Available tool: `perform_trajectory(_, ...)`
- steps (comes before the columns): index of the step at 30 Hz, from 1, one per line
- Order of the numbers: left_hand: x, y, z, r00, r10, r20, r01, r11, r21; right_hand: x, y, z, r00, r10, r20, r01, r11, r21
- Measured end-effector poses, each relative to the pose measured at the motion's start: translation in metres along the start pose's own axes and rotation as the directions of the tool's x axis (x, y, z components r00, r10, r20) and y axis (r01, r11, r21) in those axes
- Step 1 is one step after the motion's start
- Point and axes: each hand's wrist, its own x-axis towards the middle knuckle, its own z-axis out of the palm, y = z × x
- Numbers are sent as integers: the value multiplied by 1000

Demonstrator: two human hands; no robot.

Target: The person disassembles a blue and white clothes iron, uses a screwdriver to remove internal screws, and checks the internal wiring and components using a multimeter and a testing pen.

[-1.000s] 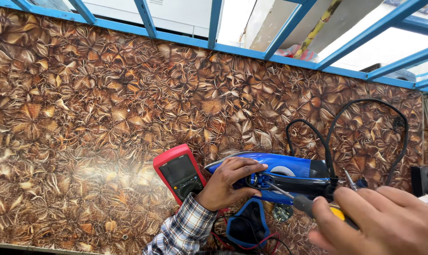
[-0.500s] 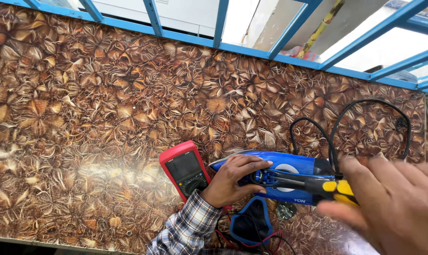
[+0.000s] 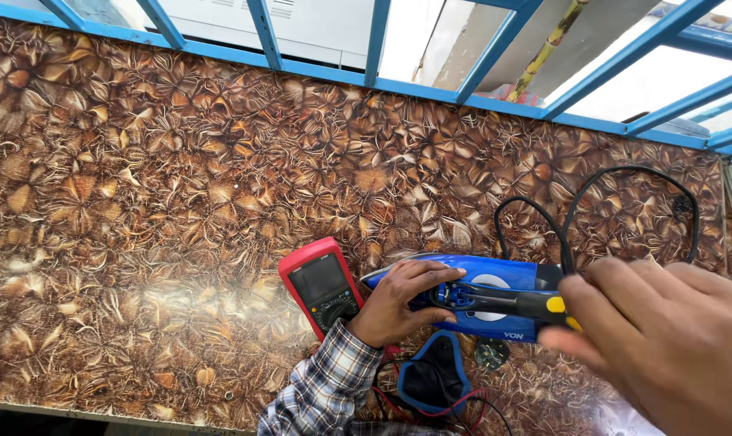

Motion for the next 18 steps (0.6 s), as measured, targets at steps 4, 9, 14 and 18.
perform_trajectory(4,0,1,0,1000,4,-1,-4,1000,6,1,5,-10,979,-203,-15,203,969,138)
perform_trajectory(9,0,4,-1,1000,15,-7,-15,1000,1,4,1,-13,988,-153,-33,156,975,155)
perform_trajectory(14,0,6,-1,1000,17,-19,-17,1000,3,-7,0,-7,993,14,114,-23,997,78)
perform_trajectory(18,-1,7,-1,1000,3,-15,-3,1000,1,-1,-1,-16,981,-191,-30,194,967,166)
